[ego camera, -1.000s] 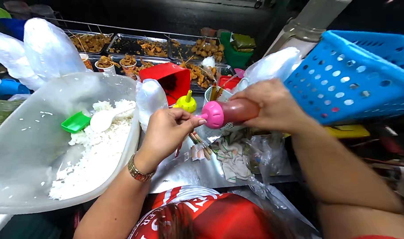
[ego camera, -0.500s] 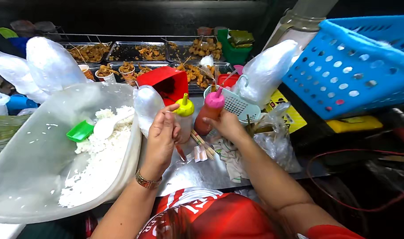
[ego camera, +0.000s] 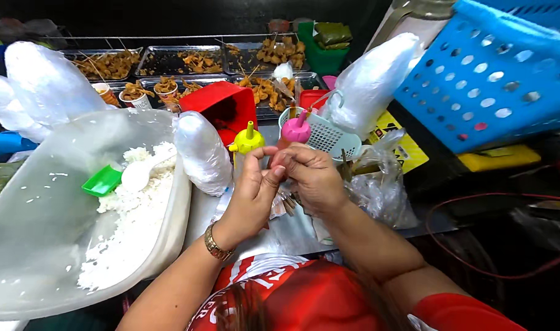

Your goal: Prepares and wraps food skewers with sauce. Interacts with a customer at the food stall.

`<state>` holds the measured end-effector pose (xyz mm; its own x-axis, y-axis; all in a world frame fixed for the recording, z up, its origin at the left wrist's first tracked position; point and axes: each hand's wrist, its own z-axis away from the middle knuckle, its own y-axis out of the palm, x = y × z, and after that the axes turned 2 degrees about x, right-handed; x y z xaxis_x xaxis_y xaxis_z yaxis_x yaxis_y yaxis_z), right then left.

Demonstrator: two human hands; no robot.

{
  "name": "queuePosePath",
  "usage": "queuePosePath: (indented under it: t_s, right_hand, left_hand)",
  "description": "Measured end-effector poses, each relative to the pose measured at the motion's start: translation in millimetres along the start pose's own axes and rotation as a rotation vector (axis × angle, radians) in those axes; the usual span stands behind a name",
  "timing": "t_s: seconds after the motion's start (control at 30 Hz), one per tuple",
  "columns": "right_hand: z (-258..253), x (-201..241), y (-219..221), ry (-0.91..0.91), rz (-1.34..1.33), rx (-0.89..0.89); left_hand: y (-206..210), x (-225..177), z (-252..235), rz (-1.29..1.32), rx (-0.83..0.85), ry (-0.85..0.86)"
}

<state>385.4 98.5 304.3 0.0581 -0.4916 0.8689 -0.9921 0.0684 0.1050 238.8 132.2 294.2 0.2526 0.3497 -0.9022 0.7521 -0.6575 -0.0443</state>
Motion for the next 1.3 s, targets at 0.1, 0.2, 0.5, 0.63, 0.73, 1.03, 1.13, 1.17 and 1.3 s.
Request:
queuePosePath:
  t_s: [0.1,0.2,0.5,0.63,0.73,1.03,1.13,1.17,1.3]
  right_hand:
    - [-4,5,-12,-0.086,0.051,-0.030]
    - [-7,10,-22,-0.067,0.038,-0.112]
    - [30,-47,8,0.179,-0.108,0.131]
    - [45,-66,2,0.053,0.115,0.044]
    - [39,-45,-16,0.486,-0.337,0.245]
    - [46,-46,-20,0.486,-0.262,0.432]
    - [32,-36,-29,0.271,-0.022,0.274]
    - [27,-32,-31,0.225,-0.038,0.208]
    - [22,-12,-36,-0.037,0.114,0.103]
  left_hand:
    - [-1,5,4,0.091,0.050,-0.027]
    - [-2,12,11,0.124,0.060,-0.037]
    - [7,17,8,0.474,-0.477,-0.083]
    - [0,10,9,0.399,-0.464,-0.180]
    - [-10,6,9,0.574,-0.348,-0.262]
    - [-21,12,19,0.624,-0.212,-0.217]
    - [-18,15,21,0.388,-0.158,-0.213]
    - [-16,16,22,0.187,-0.125,-0.201]
    - [-10,14,25,-0.586,-0.040,-0.044]
